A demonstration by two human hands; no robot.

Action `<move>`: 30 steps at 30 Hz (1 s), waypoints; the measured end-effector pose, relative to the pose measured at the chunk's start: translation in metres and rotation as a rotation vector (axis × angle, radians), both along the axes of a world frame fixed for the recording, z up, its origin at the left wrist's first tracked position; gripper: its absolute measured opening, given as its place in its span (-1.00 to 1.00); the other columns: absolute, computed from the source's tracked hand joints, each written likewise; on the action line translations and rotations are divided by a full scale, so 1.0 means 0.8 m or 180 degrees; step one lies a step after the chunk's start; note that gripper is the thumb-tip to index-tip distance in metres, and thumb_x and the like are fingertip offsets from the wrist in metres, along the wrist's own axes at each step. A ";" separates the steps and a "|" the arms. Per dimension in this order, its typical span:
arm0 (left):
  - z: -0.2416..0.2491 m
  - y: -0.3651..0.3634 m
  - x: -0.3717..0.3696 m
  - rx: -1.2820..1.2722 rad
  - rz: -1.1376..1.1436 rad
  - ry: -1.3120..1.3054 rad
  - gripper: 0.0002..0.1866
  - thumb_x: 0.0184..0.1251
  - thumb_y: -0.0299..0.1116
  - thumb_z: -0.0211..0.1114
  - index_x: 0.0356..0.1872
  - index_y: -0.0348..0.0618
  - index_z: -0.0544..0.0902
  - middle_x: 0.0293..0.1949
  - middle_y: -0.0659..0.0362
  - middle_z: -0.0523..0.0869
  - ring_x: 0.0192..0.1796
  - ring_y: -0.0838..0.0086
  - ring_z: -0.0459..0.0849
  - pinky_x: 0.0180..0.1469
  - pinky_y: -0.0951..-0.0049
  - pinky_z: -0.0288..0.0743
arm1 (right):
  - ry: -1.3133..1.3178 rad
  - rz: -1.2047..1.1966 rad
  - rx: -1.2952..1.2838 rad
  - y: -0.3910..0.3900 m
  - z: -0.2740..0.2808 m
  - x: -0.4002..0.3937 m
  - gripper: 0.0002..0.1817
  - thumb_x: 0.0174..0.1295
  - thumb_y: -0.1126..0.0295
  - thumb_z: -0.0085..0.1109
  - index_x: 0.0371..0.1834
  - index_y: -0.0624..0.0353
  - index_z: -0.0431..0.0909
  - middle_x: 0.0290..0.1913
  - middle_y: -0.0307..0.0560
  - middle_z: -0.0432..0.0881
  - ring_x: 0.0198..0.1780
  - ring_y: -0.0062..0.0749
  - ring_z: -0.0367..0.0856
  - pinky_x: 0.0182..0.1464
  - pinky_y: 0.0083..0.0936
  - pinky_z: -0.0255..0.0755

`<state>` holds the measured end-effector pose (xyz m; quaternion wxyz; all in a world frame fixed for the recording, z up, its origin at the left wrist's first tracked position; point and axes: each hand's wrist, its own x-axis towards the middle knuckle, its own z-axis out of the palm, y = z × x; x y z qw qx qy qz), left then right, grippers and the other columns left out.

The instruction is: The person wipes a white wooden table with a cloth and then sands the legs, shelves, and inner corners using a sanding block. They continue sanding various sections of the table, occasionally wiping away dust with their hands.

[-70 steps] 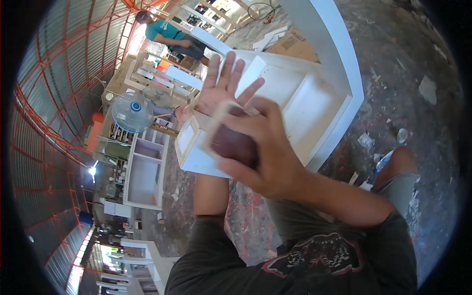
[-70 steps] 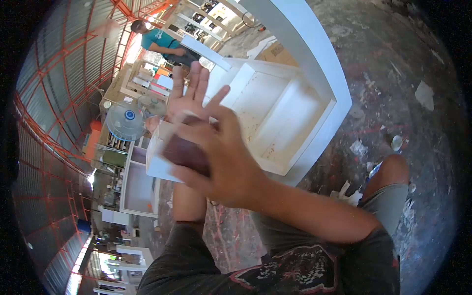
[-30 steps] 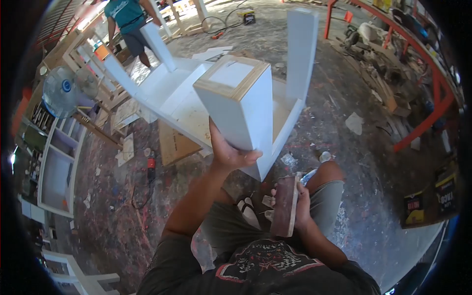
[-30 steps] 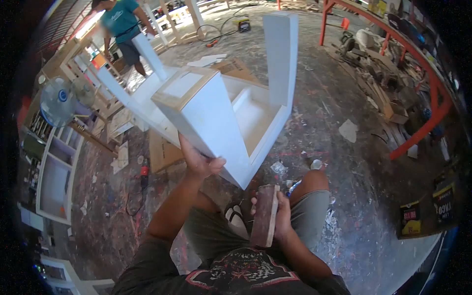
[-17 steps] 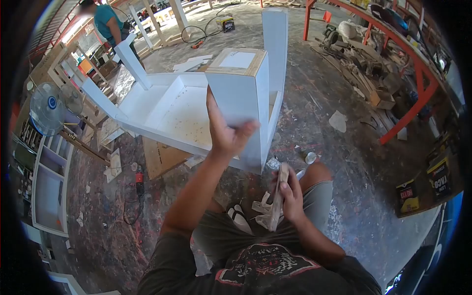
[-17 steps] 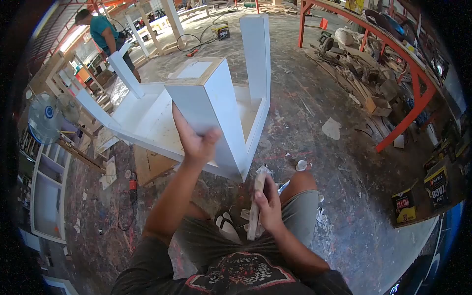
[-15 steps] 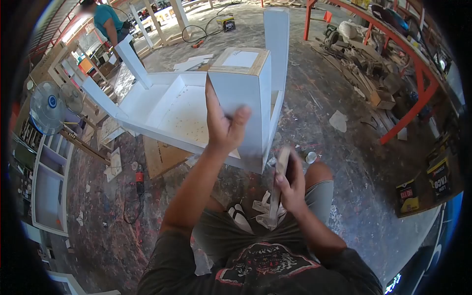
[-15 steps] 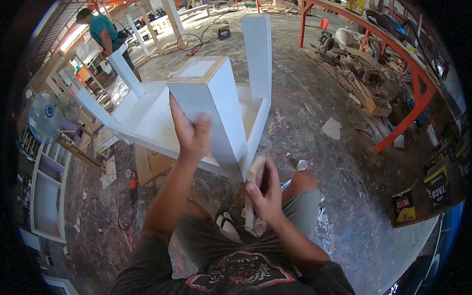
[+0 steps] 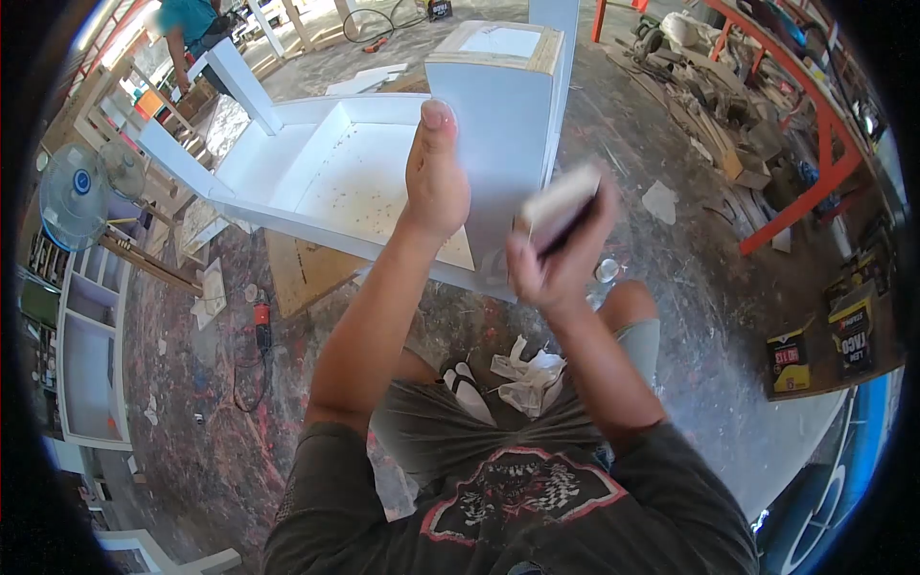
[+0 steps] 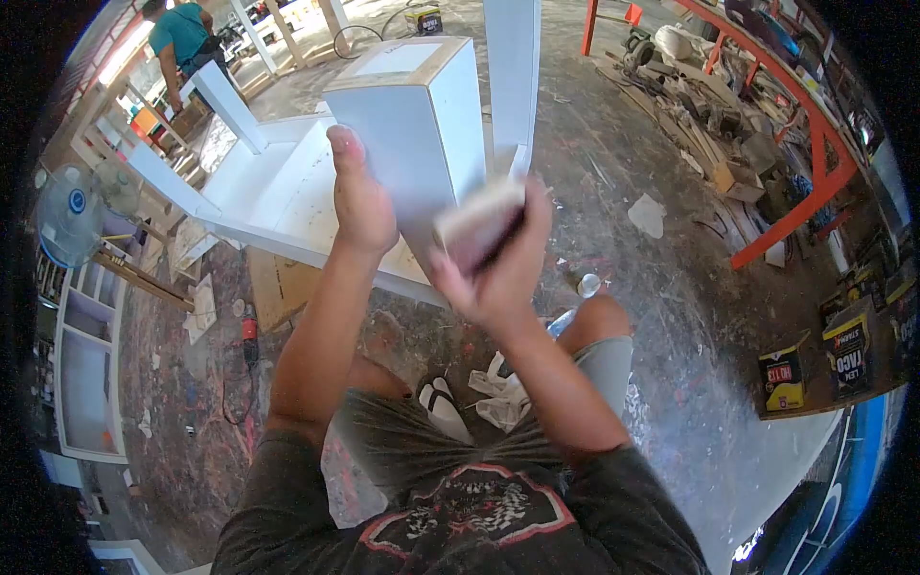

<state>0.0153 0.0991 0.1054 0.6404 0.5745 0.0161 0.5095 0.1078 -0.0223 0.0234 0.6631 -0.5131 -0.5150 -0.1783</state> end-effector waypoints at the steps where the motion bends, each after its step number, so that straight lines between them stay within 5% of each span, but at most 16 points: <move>1: -0.004 0.003 0.001 -0.0038 0.0008 -0.0062 -0.35 0.83 0.25 -0.20 0.12 -0.19 0.56 0.10 0.19 0.67 0.13 0.54 0.62 0.30 0.45 0.48 | 0.0237 0.0070 -0.0271 -0.007 -0.060 -0.004 0.23 -0.01 0.03 0.67 0.60 0.27 0.03 0.27 0.09 0.35 0.28 -0.15 0.43 0.37 -0.19 0.39; 2: -0.010 0.005 0.002 -0.0083 0.0013 -0.0106 -0.38 0.83 0.25 -0.20 0.03 -0.14 0.56 0.05 0.23 0.65 0.07 0.58 0.59 0.25 0.47 0.48 | 0.1397 0.0792 -0.0323 -0.006 -0.138 -0.019 0.22 -0.02 0.03 0.68 0.59 0.22 0.00 0.24 0.05 0.35 0.27 -0.18 0.41 0.37 -0.21 0.39; 4: -0.019 0.014 0.011 -0.0038 0.0191 -0.0145 -0.41 0.83 0.23 -0.17 -0.04 -0.12 0.54 -0.01 0.26 0.63 0.02 0.61 0.56 0.18 0.49 0.47 | 0.1972 0.1179 -0.0761 -0.023 -0.261 -0.030 0.17 0.07 0.08 0.63 0.60 0.23 -0.02 0.25 0.07 0.36 0.28 -0.18 0.42 0.38 -0.19 0.39; 6: -0.014 0.016 0.018 0.0049 0.0359 -0.0209 -0.43 0.83 0.22 -0.15 -0.10 -0.10 0.52 -0.07 0.30 0.61 -0.04 0.63 0.53 0.11 0.52 0.46 | 0.1928 0.0810 -0.1144 -0.048 -0.313 -0.038 0.12 0.16 0.10 0.56 0.62 0.25 -0.04 0.28 0.10 0.36 0.30 -0.15 0.42 0.41 -0.17 0.37; 8: -0.007 0.010 0.022 0.0309 0.0317 0.0014 -0.38 0.83 0.18 -0.13 0.27 -0.24 0.55 0.22 0.14 0.66 0.29 0.41 0.62 0.47 0.32 0.43 | 0.1874 0.0427 -0.1534 -0.053 -0.316 -0.042 0.07 0.25 0.13 0.50 0.63 0.26 -0.05 0.30 0.13 0.36 0.33 -0.12 0.42 0.44 -0.16 0.34; 9: -0.008 0.013 0.028 0.0312 0.0329 0.0006 -0.38 0.83 0.18 -0.13 0.27 -0.24 0.55 0.22 0.14 0.66 0.29 0.41 0.62 0.47 0.32 0.43 | 0.1950 0.0161 -0.1645 -0.056 -0.310 -0.042 0.01 0.33 0.17 0.42 0.65 0.29 -0.07 0.35 0.18 0.35 0.37 -0.06 0.41 0.48 -0.14 0.31; 12: -0.006 0.027 0.061 0.0756 0.0681 0.0049 -0.45 0.84 0.14 -0.11 0.04 -0.18 0.60 -0.01 0.23 0.66 0.10 0.51 0.60 0.29 0.40 0.48 | 0.2122 -0.0320 -0.1627 -0.046 -0.331 -0.036 -0.09 0.52 0.11 0.24 0.67 0.38 -0.08 0.48 0.30 0.33 0.47 0.06 0.37 0.54 -0.12 0.23; 14: -0.001 0.031 0.091 0.1068 0.1126 -0.0033 -0.41 0.83 0.13 -0.05 0.10 -0.28 0.64 -0.10 0.20 0.69 -0.06 0.54 0.58 0.07 0.45 0.48 | 0.4042 -0.0082 -0.1633 -0.038 -0.352 -0.028 -0.09 0.57 -0.05 0.17 0.66 0.41 -0.01 0.50 0.30 0.34 0.51 0.05 0.36 0.56 -0.12 0.20; 16: 0.002 0.041 0.121 0.1071 0.1132 0.0027 -0.35 0.81 0.18 -0.04 0.21 -0.33 0.61 -0.03 0.13 0.72 0.01 0.48 0.62 0.14 0.41 0.50 | 0.4522 0.0025 -0.1628 -0.045 -0.288 -0.038 -0.03 0.57 -0.24 0.08 0.65 0.41 0.07 0.50 0.26 0.35 0.45 0.02 0.43 0.48 -0.12 0.34; 18: 0.002 0.055 0.154 0.1089 0.1273 -0.0034 -0.30 0.79 0.23 -0.05 0.26 -0.34 0.58 0.00 0.10 0.73 0.06 0.45 0.65 0.18 0.39 0.51 | 0.5764 0.1300 -0.1634 -0.055 -0.250 -0.038 -0.06 0.55 -0.31 0.05 0.58 0.36 0.20 0.37 0.17 0.47 0.22 -0.06 0.58 0.22 -0.10 0.56; 19: 0.000 0.064 0.168 0.1116 0.1134 -0.0017 -0.26 0.78 0.26 -0.08 0.38 -0.34 0.50 0.08 0.05 0.71 0.14 0.39 0.64 0.28 0.37 0.48 | 0.6037 0.1459 -0.1928 -0.058 -0.257 -0.033 -0.13 0.52 -0.39 0.03 0.42 0.27 0.37 0.10 0.05 0.57 -0.06 -0.18 0.63 -0.10 -0.14 0.62; 20: -0.006 0.069 0.178 0.1106 0.1132 -0.0065 -0.26 0.78 0.26 -0.08 0.38 -0.34 0.50 0.08 0.05 0.71 0.14 0.39 0.64 0.28 0.37 0.48 | 0.5994 0.1432 -0.1925 -0.068 -0.264 -0.032 -0.13 0.52 -0.39 0.03 0.42 0.27 0.37 0.10 0.05 0.57 -0.06 -0.18 0.63 -0.10 -0.14 0.62; 22: -0.009 0.079 0.198 0.1270 0.1019 -0.0316 -0.25 0.79 0.25 -0.10 0.49 -0.34 0.40 0.22 0.00 0.64 0.24 0.36 0.59 0.38 0.34 0.41 | 0.6055 0.1778 -0.2122 -0.078 -0.236 -0.036 -0.21 0.39 -0.53 0.05 -0.05 0.11 0.53 -0.36 -0.12 0.53 -0.35 -0.25 0.57 -0.30 -0.26 0.55; 30: -0.133 0.108 0.182 0.1684 0.0764 0.0287 -0.21 0.79 0.23 -0.08 0.60 -0.33 0.25 0.40 -0.11 0.46 0.41 0.18 0.46 0.52 0.15 0.28 | 0.6424 0.1925 -0.2204 -0.120 -0.255 -0.036 -0.24 0.43 -0.45 0.06 0.11 0.13 0.46 -0.14 -0.12 0.53 -0.19 -0.29 0.57 -0.20 -0.26 0.59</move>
